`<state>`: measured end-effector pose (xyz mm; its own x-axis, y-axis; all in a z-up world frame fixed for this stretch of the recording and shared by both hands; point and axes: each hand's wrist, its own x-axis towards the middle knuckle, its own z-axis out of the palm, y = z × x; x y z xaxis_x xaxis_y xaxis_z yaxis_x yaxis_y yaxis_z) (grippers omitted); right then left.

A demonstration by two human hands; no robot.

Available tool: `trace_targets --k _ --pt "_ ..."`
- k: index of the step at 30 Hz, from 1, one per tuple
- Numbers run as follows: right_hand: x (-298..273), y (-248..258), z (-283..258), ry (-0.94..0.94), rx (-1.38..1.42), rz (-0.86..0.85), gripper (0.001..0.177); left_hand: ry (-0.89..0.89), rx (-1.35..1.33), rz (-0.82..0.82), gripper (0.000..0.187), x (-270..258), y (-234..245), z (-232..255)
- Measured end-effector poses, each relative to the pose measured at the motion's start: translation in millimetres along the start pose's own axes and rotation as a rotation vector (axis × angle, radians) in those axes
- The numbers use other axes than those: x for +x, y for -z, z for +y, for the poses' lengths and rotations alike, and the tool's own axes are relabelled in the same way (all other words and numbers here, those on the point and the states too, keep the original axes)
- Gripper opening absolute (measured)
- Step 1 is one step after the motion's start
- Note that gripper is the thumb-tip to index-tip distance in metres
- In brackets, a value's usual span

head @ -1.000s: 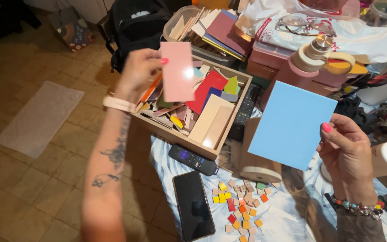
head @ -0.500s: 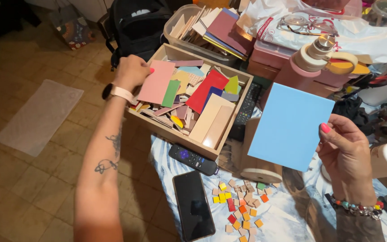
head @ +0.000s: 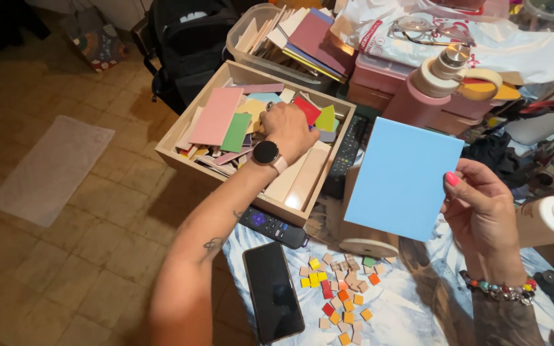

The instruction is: Measuring, marking, and cutting glass strips for a mosaic project

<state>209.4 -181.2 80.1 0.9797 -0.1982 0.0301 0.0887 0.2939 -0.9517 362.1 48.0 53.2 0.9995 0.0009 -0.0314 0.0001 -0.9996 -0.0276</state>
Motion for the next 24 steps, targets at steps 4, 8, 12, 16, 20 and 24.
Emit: trace_targets --k 4,8,12,16,20,24 --pt "1 0 -1 -0.014 0.014 0.013 0.021 0.039 -0.008 -0.036 0.063 6 -2 6" --pt "1 -3 -1 0.008 0.015 -0.024 0.022 0.036 -0.039 0.228 0.042 23 -9 4" --pt "6 -18 -1 -0.023 -0.055 0.052 0.021 -0.065 -0.379 0.305 0.042 35 12 -15" --pt "29 -53 -2 -0.076 -0.112 0.059 0.017 -0.098 -0.422 0.289 0.007 41 32 -35" --pt "48 -88 3 -0.2 -0.295 0.004 0.013 0.004 -0.609 0.012 0.036 37 41 -42" --pt "60 -101 30 -0.134 -0.286 0.024 0.025 -0.069 -0.503 -0.066 0.062 20 38 -36"
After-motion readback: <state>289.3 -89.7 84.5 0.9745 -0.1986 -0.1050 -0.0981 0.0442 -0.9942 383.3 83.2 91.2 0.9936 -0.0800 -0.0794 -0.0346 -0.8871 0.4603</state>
